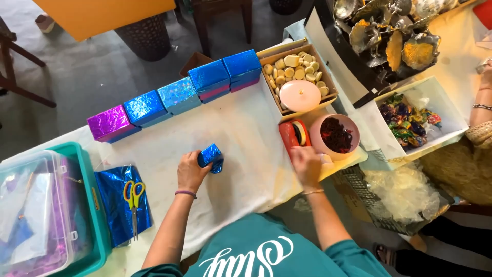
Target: Wrapping small boxes with shiny paper and handling small wooden items.
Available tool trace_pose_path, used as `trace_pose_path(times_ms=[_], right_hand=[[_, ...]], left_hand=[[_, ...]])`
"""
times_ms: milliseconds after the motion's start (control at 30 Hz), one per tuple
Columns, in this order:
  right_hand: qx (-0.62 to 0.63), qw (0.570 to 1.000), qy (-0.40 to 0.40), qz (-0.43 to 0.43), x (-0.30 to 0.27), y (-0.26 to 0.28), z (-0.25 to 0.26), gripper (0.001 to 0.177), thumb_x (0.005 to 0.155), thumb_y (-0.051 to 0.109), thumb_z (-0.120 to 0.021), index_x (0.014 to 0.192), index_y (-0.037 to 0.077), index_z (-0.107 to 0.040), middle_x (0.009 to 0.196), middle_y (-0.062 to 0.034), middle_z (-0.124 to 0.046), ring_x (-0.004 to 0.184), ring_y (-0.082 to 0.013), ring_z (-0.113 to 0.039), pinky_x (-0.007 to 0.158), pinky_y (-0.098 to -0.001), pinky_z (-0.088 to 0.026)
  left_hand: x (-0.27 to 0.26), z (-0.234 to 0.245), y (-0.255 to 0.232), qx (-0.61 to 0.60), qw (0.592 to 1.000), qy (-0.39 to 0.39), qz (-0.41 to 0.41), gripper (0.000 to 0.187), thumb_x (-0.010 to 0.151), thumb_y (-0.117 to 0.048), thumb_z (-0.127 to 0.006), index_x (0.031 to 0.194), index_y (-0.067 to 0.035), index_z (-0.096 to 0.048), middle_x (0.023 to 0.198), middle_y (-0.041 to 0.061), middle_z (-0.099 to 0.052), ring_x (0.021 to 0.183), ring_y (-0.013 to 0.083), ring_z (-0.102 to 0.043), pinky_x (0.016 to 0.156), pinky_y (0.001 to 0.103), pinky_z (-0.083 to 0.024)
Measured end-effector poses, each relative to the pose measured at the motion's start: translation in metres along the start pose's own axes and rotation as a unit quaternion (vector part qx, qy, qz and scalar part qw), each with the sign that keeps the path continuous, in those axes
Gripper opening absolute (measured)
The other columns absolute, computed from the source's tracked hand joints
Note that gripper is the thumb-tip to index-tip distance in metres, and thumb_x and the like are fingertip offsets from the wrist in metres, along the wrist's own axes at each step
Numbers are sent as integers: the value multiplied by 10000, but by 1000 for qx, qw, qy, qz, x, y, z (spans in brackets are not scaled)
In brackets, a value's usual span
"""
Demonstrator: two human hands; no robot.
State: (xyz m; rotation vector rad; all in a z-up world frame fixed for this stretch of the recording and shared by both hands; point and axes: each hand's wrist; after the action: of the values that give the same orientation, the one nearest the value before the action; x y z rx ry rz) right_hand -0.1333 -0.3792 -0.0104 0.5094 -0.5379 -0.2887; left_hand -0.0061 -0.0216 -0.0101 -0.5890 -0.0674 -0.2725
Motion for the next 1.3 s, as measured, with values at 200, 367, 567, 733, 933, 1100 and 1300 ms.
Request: trace_pose_path(times_ms=[200, 367, 567, 733, 933, 1100, 1300], right_hand=[[-47, 996, 61, -33, -19, -69, 19, 178, 872, 197, -712, 969, 53, -751, 913, -116, -719, 921, -343, -675, 829, -445, -534], [-8, 990, 71, -120, -11, -64, 15, 204, 881, 215, -709, 1006, 67, -772, 935, -142, -722, 883, -338, -693, 810, -438, -539], [-60, 974, 104, -194, 0, -101, -5, 224, 880, 262, -736, 960, 61, -796, 866, -166, -734, 824, -361, -702, 762, -455, -547], [-30, 960, 157, -232, 4, -130, -9, 245, 835, 292, -777, 913, 62, -807, 783, -147, -752, 749, -305, -732, 712, -411, -561], [49, 951, 172, -251, -5, -137, -9, 228, 880, 252, -758, 962, 42, -785, 764, -124, -758, 700, -232, -734, 685, -368, -558], [49, 958, 160, -234, -11, -136, -7, 193, 878, 217, -770, 962, 44, -792, 736, -104, -734, 676, -207, -704, 664, -347, -543], [133, 939, 70, -308, -35, -117, 12, 183, 929, 189, -784, 1027, 35, -766, 763, -61, -716, 692, -135, -644, 640, -288, -506]], left_hand=[[0, 0, -1, 1, 1000, -1, -1, 506, 682, -274, -883, 1102, -44, -720, 1027, 132, -716, 1021, 330, -648, 901, 429, -529], [1, -2, 1, 8, 1000, 0, -3, 497, 684, -275, -883, 1093, -40, -725, 1037, 133, -720, 1027, 330, -650, 902, 428, -532], [2, 0, 0, 9, 1000, 5, 7, 506, 678, -272, -885, 1106, -53, -727, 1044, 124, -723, 1024, 323, -654, 900, 423, -536], [2, 1, -2, 3, 1000, 3, 9, 508, 676, -262, -884, 1112, -58, -725, 1050, 121, -723, 1021, 322, -654, 894, 422, -537], [0, -1, 2, -3, 1000, 4, 0, 485, 689, -259, -884, 1096, -48, -724, 1029, 131, -718, 1015, 331, -649, 898, 426, -535], [-1, 0, 2, 0, 1000, 3, -6, 493, 690, -254, -888, 1103, -40, -723, 1014, 138, -715, 1003, 336, -649, 892, 433, -535], [-2, -1, 0, -1, 1000, -2, -4, 491, 692, -250, -889, 1102, -36, -723, 1029, 139, -722, 1013, 341, -648, 884, 434, -536]])
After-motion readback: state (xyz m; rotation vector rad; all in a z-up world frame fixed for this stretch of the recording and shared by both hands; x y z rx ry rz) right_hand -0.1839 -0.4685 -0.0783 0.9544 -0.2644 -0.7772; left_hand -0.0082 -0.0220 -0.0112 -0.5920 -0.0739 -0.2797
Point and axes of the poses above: each hand's wrist, its own x-axis towards the middle knuckle, its own z-axis out of the back of the hand, y = z × x
